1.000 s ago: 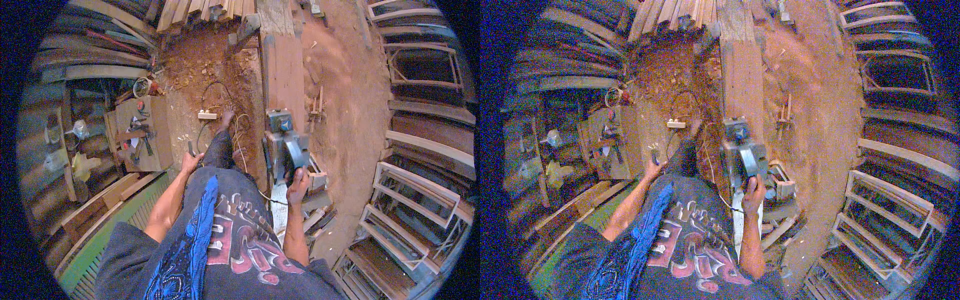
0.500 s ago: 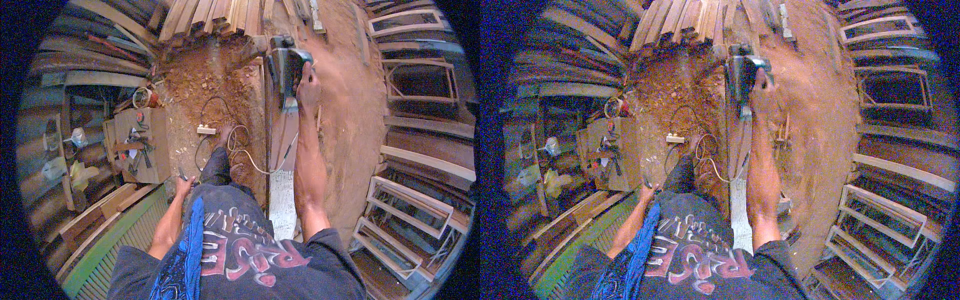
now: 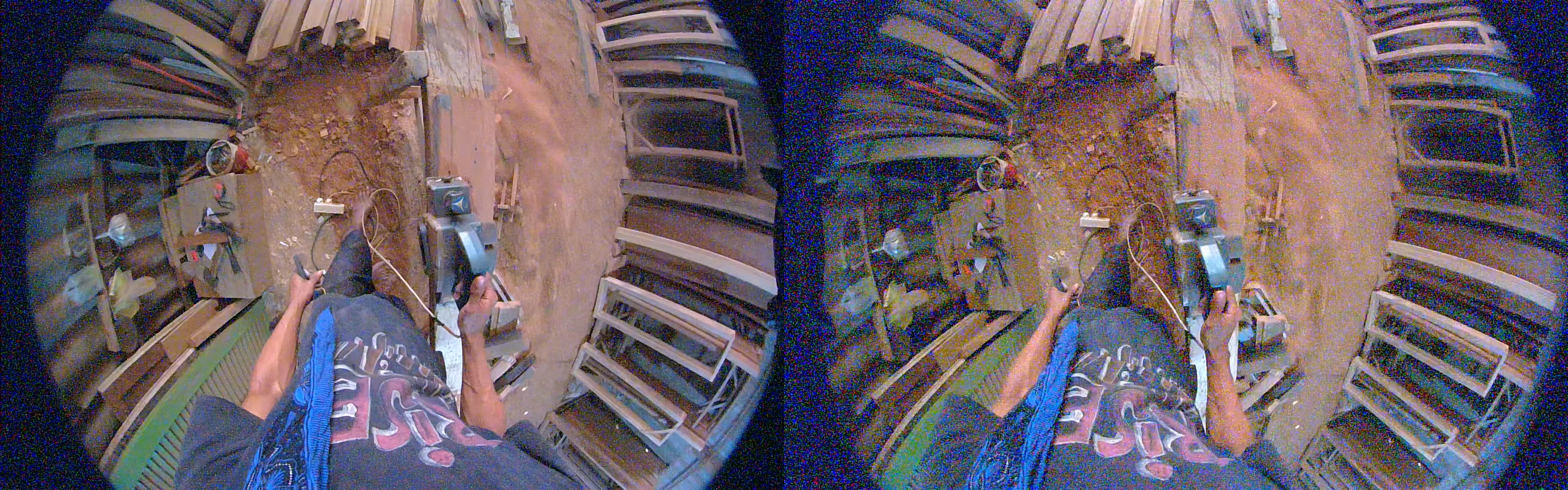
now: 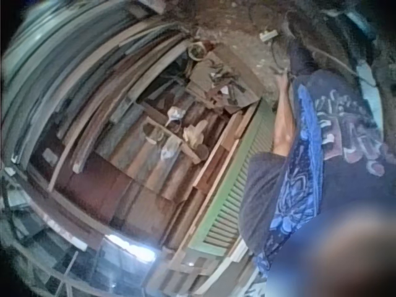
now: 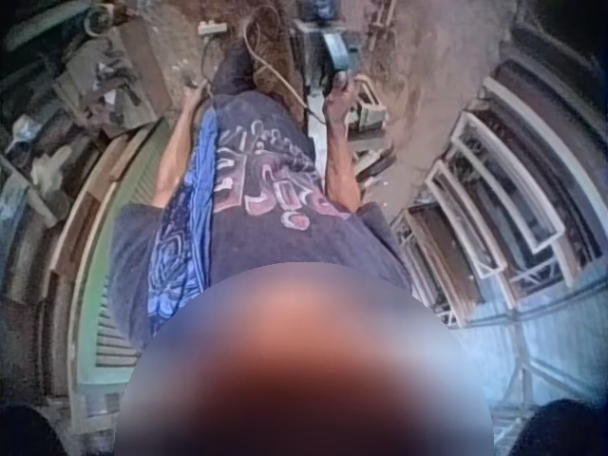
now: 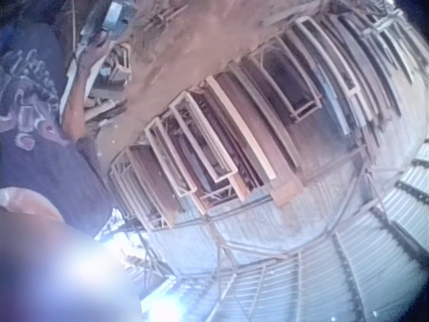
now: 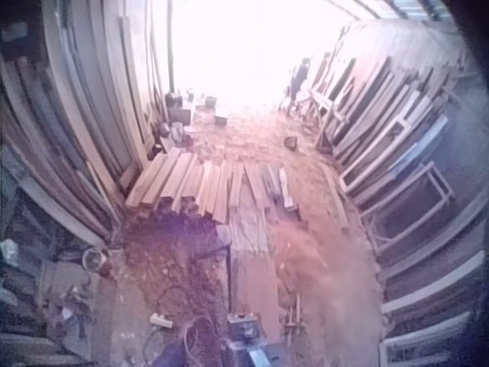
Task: The person uses a circular saw to cut a long wooden plank into shorter pieces. They repeatedly measure and mark the wood with a metal ruler, then cut along the marked lines, stacking the cut pieces aside.
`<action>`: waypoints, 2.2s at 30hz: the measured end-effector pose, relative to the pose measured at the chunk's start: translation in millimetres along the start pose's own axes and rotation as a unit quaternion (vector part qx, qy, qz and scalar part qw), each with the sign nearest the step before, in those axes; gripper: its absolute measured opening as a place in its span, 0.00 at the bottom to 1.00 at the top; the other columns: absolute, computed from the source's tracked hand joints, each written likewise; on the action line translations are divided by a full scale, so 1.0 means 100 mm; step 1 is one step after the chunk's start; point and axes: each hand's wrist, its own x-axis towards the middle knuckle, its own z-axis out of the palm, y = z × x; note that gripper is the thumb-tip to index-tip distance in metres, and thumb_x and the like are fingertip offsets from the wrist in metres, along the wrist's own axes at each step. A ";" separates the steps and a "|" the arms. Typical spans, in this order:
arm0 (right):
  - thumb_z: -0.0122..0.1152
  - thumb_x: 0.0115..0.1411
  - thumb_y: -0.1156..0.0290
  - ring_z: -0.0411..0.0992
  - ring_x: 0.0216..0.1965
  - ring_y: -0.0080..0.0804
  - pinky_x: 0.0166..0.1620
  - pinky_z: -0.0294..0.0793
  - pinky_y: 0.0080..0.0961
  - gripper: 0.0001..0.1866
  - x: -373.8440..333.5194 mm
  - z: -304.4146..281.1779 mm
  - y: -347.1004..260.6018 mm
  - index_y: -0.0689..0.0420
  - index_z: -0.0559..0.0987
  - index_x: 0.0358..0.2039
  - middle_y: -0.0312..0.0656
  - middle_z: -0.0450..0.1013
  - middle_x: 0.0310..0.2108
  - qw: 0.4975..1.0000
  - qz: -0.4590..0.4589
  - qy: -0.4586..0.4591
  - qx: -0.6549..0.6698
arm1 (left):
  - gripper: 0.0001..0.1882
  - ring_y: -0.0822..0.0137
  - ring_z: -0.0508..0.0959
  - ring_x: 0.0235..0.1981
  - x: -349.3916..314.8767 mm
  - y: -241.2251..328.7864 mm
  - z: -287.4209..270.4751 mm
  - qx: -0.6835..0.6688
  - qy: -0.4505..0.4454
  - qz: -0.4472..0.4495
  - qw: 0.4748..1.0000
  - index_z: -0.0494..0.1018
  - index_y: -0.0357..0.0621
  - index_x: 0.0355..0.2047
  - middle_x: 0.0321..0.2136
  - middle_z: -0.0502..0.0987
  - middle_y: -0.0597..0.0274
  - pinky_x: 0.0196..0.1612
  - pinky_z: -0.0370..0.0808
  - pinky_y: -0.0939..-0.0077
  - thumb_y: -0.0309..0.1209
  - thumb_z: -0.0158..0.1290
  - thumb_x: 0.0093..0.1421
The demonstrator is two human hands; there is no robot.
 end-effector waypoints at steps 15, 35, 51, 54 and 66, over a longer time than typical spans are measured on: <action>0.53 0.63 0.33 0.67 0.15 0.19 0.20 0.66 0.22 0.37 2.51 1.34 -0.87 0.61 0.83 0.36 0.33 0.71 0.17 0.987 -0.137 0.036 -0.075 | 0.19 0.62 0.83 0.24 -0.04 0.02 -0.04 0.016 0.031 0.008 0.999 0.77 0.35 0.32 0.27 0.83 0.51 0.29 0.79 0.64 0.41 0.66 0.55; 0.51 0.70 0.47 0.67 0.27 0.23 0.31 0.68 0.25 0.28 -0.65 -0.38 0.25 0.65 0.76 0.41 0.36 0.68 0.25 0.994 0.019 0.046 -0.097 | 0.21 0.63 0.82 0.22 0.30 -0.20 0.07 -0.003 -0.064 -0.001 0.998 0.79 0.35 0.27 0.24 0.83 0.53 0.27 0.79 0.65 0.44 0.66 0.55; 0.52 0.68 0.40 0.66 0.17 0.19 0.21 0.65 0.21 0.29 1.88 0.54 -0.52 0.57 0.79 0.30 0.32 0.70 0.19 0.990 -0.075 0.050 -0.106 | 0.22 0.67 0.81 0.19 0.37 -0.65 0.00 -0.034 -0.022 -0.031 0.999 0.77 0.37 0.19 0.17 0.80 0.55 0.20 0.74 0.67 0.45 0.67 0.55; 0.53 0.66 0.38 0.68 0.17 0.20 0.21 0.66 0.22 0.32 2.40 0.86 -0.84 0.58 0.83 0.37 0.32 0.71 0.18 0.989 -0.124 0.043 -0.064 | 0.22 0.67 0.81 0.19 0.26 -0.52 -0.05 0.016 -0.002 -0.011 1.000 0.77 0.37 0.19 0.17 0.80 0.55 0.21 0.74 0.67 0.44 0.67 0.55; 0.47 0.70 0.43 0.67 0.19 0.23 0.24 0.67 0.24 0.27 1.83 0.43 -0.51 0.55 0.75 0.30 0.33 0.69 0.20 0.999 -0.025 0.015 -0.043 | 0.17 0.64 0.83 0.27 0.57 -0.21 0.13 -0.193 -0.060 -0.039 0.979 0.77 0.33 0.32 0.27 0.81 0.55 0.28 0.82 0.67 0.39 0.63 0.60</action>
